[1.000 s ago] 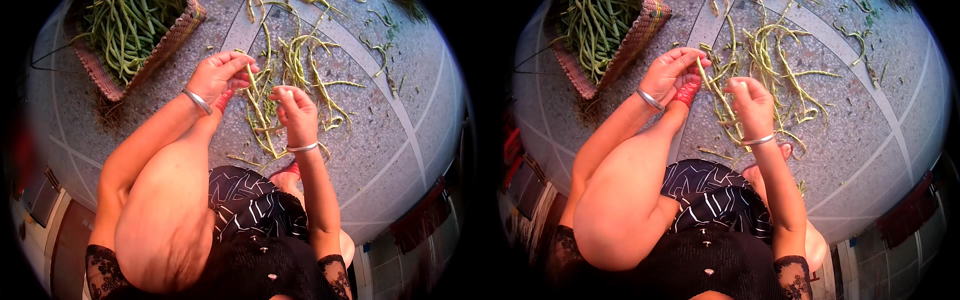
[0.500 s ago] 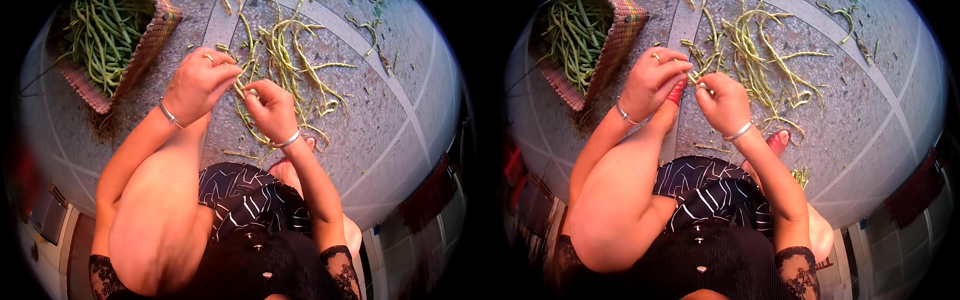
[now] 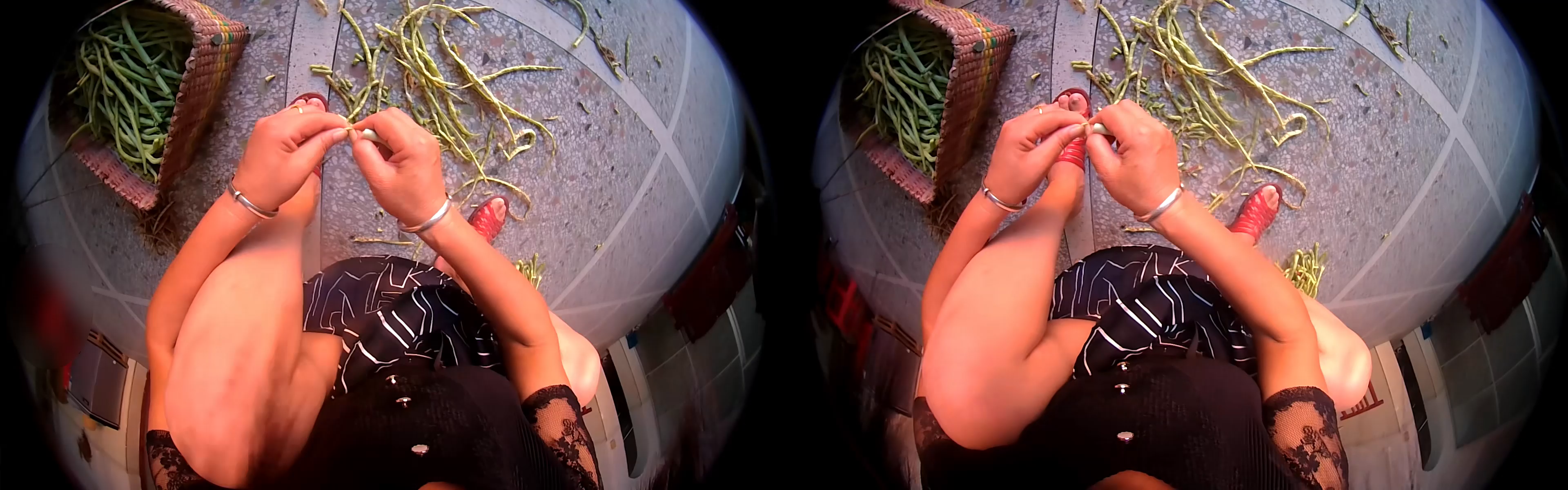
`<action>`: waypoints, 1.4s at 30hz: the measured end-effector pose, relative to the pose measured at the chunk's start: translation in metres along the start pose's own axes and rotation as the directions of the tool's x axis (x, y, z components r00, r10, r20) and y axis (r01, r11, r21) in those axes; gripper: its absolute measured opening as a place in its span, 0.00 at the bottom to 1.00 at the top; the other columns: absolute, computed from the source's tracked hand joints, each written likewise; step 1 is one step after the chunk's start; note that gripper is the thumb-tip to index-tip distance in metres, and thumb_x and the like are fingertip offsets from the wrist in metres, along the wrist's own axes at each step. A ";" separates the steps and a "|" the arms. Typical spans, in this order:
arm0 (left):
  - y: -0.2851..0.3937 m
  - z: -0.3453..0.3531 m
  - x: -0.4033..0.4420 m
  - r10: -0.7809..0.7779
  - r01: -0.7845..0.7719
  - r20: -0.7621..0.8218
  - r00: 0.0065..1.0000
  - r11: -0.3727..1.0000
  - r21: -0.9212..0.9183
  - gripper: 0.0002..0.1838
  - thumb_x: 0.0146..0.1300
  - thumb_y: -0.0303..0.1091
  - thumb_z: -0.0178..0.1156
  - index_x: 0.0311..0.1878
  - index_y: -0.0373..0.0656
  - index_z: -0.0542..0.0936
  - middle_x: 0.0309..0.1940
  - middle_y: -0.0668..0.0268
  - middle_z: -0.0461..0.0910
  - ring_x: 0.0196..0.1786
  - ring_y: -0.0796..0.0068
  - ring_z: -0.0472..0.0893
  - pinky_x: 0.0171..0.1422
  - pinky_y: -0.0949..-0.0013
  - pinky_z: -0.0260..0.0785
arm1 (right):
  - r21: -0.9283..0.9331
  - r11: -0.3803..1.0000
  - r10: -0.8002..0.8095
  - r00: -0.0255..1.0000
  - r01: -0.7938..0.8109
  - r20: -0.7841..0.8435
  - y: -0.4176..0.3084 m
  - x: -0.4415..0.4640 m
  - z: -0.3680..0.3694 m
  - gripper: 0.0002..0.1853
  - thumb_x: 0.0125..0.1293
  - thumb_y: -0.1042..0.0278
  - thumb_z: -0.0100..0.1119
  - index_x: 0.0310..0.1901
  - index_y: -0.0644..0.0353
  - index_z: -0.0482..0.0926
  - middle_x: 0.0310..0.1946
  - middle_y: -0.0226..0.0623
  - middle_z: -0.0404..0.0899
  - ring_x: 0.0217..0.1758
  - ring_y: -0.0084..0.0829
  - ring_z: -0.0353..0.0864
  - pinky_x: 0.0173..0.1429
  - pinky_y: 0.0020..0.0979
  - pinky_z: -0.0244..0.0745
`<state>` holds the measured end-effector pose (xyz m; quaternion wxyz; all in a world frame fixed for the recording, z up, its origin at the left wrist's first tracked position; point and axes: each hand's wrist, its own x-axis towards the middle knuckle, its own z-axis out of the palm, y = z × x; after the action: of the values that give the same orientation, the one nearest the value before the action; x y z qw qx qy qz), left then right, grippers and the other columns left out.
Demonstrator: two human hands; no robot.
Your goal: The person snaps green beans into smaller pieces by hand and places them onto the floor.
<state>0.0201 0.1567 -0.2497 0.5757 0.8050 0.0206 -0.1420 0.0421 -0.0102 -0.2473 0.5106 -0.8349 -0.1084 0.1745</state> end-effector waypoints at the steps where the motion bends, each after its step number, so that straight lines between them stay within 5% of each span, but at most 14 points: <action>1: -0.001 0.003 -0.002 -0.150 0.148 0.002 0.989 0.971 -0.189 0.07 0.55 0.25 0.59 0.37 0.36 0.80 0.28 0.66 0.79 0.34 0.79 0.77 0.39 0.75 0.69 | -0.030 0.999 -0.014 1.000 0.014 -0.013 -0.002 -0.001 0.001 0.04 0.50 0.73 0.57 0.28 0.59 0.74 0.25 0.39 0.73 0.26 0.40 0.75 0.29 0.36 0.70; 2: -0.002 0.006 -0.003 -0.205 0.196 0.015 0.979 0.911 -0.363 0.07 0.58 0.26 0.58 0.38 0.33 0.80 0.28 0.67 0.80 0.34 0.84 0.76 0.39 0.79 0.68 | -0.060 0.998 -0.031 0.999 0.029 -0.025 -0.005 -0.002 0.000 0.04 0.49 0.73 0.57 0.28 0.59 0.74 0.25 0.38 0.72 0.26 0.40 0.75 0.29 0.36 0.70; 7: 0.000 0.007 -0.001 -0.389 0.369 0.088 0.917 0.743 -0.558 0.08 0.60 0.28 0.56 0.37 0.33 0.80 0.30 0.65 0.80 0.34 0.81 0.76 0.41 0.78 0.70 | -0.316 0.930 -0.198 0.980 0.187 -0.002 -0.009 0.001 -0.003 0.06 0.49 0.73 0.58 0.29 0.58 0.73 0.25 0.37 0.70 0.25 0.39 0.75 0.27 0.35 0.70; 10: -0.004 -0.001 0.005 -0.480 0.405 0.117 0.869 0.557 -0.725 0.09 0.62 0.30 0.54 0.38 0.34 0.79 0.32 0.64 0.80 0.35 0.80 0.77 0.42 0.78 0.70 | -0.260 0.950 -0.183 0.983 0.174 -0.011 -0.012 0.001 -0.004 0.05 0.50 0.72 0.58 0.28 0.58 0.72 0.25 0.37 0.70 0.26 0.39 0.75 0.28 0.36 0.70; 14: -0.020 -0.016 0.007 -0.467 0.267 0.066 0.882 0.380 -0.885 0.10 0.64 0.30 0.51 0.43 0.35 0.75 0.34 0.63 0.78 0.34 0.80 0.76 0.41 0.79 0.69 | -0.148 0.989 0.027 0.999 -0.031 -0.027 0.016 -0.017 0.000 0.07 0.54 0.69 0.58 0.26 0.60 0.71 0.25 0.41 0.73 0.27 0.43 0.75 0.31 0.38 0.69; 15: -0.023 -0.017 0.005 -0.447 0.234 0.057 0.893 0.351 -0.907 0.10 0.64 0.30 0.51 0.45 0.36 0.74 0.34 0.63 0.78 0.33 0.80 0.75 0.40 0.79 0.69 | -0.276 0.953 0.136 0.990 -0.124 0.025 0.030 -0.021 -0.004 0.07 0.54 0.68 0.58 0.26 0.60 0.71 0.25 0.43 0.73 0.28 0.44 0.75 0.32 0.40 0.69; 17: -0.023 -0.014 0.005 -0.453 0.259 0.058 0.890 0.395 -0.881 0.08 0.64 0.30 0.51 0.44 0.38 0.72 0.33 0.65 0.77 0.31 0.82 0.74 0.37 0.80 0.68 | -0.424 0.864 0.300 0.954 -0.271 0.000 0.067 -0.027 -0.018 0.08 0.54 0.66 0.58 0.25 0.61 0.72 0.24 0.46 0.74 0.29 0.47 0.75 0.34 0.44 0.69; 21: -0.012 -0.009 0.004 -0.477 0.319 0.103 0.873 0.399 -0.859 0.04 0.64 0.29 0.51 0.40 0.41 0.71 0.28 0.69 0.74 0.27 0.86 0.70 0.31 0.83 0.63 | -0.572 0.710 0.304 0.911 -0.411 -0.277 0.143 -0.036 -0.039 0.07 0.54 0.70 0.53 0.35 0.54 0.76 0.36 0.43 0.75 0.38 0.45 0.76 0.40 0.41 0.72; 28: -0.009 -0.004 0.007 -0.467 0.341 0.128 0.875 0.405 -0.848 0.04 0.63 0.29 0.52 0.38 0.40 0.72 0.27 0.70 0.73 0.26 0.86 0.68 0.30 0.84 0.61 | -0.665 0.664 0.316 0.934 -0.342 -0.165 0.162 -0.033 -0.036 0.06 0.53 0.66 0.55 0.34 0.52 0.74 0.36 0.39 0.73 0.36 0.46 0.76 0.39 0.43 0.71; 33: -0.012 -0.004 0.005 -0.482 0.344 0.127 0.867 0.395 -0.852 0.05 0.63 0.30 0.51 0.39 0.40 0.72 0.26 0.71 0.72 0.25 0.87 0.67 0.28 0.85 0.59 | -0.439 0.843 0.263 0.951 -0.310 -0.165 0.157 -0.031 -0.037 0.06 0.51 0.68 0.54 0.32 0.56 0.75 0.30 0.43 0.76 0.33 0.46 0.76 0.37 0.42 0.71; 35: -0.009 -0.002 0.007 -0.531 0.353 0.099 0.841 0.401 -0.845 0.06 0.65 0.31 0.49 0.40 0.40 0.72 0.25 0.72 0.70 0.23 0.88 0.64 0.26 0.85 0.57 | -0.074 0.886 0.455 0.889 -0.458 -0.053 0.148 -0.027 -0.039 0.04 0.54 0.69 0.52 0.30 0.58 0.75 0.24 0.39 0.78 0.22 0.32 0.73 0.28 0.31 0.67; 37: -0.004 -0.002 0.008 -0.573 0.408 0.126 0.810 0.395 -0.823 0.06 0.64 0.31 0.50 0.39 0.40 0.73 0.23 0.73 0.69 0.22 0.88 0.63 0.24 0.85 0.56 | 0.322 0.678 0.613 0.750 -0.660 0.248 0.127 -0.021 -0.045 0.04 0.56 0.69 0.52 0.30 0.58 0.74 0.23 0.36 0.79 0.17 0.22 0.68 0.22 0.23 0.62; 38: -0.003 -0.003 0.008 -0.595 0.435 0.136 0.792 0.392 -0.811 0.06 0.64 0.32 0.50 0.39 0.40 0.73 0.22 0.74 0.68 0.21 0.88 0.62 0.24 0.85 0.55 | 0.386 0.574 0.631 0.690 -0.722 0.354 0.111 -0.019 -0.048 0.03 0.57 0.70 0.52 0.32 0.57 0.74 0.24 0.32 0.78 0.16 0.11 0.61 0.19 0.15 0.52; 42: -0.016 -0.002 0.006 -0.527 0.415 0.170 0.833 0.391 -0.822 0.08 0.64 0.32 0.50 0.40 0.38 0.74 0.21 0.74 0.67 0.20 0.88 0.61 0.22 0.85 0.54 | 0.412 0.529 0.565 0.670 -0.742 0.481 0.086 -0.013 -0.049 0.04 0.55 0.72 0.55 0.33 0.56 0.73 0.25 0.30 0.77 0.15 0.10 0.61 0.18 0.14 0.51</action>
<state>0.0232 0.1634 -0.2657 0.8188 0.3994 0.3462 -0.2240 0.0499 -0.0943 -0.3010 0.6113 -0.5808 0.2015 0.4983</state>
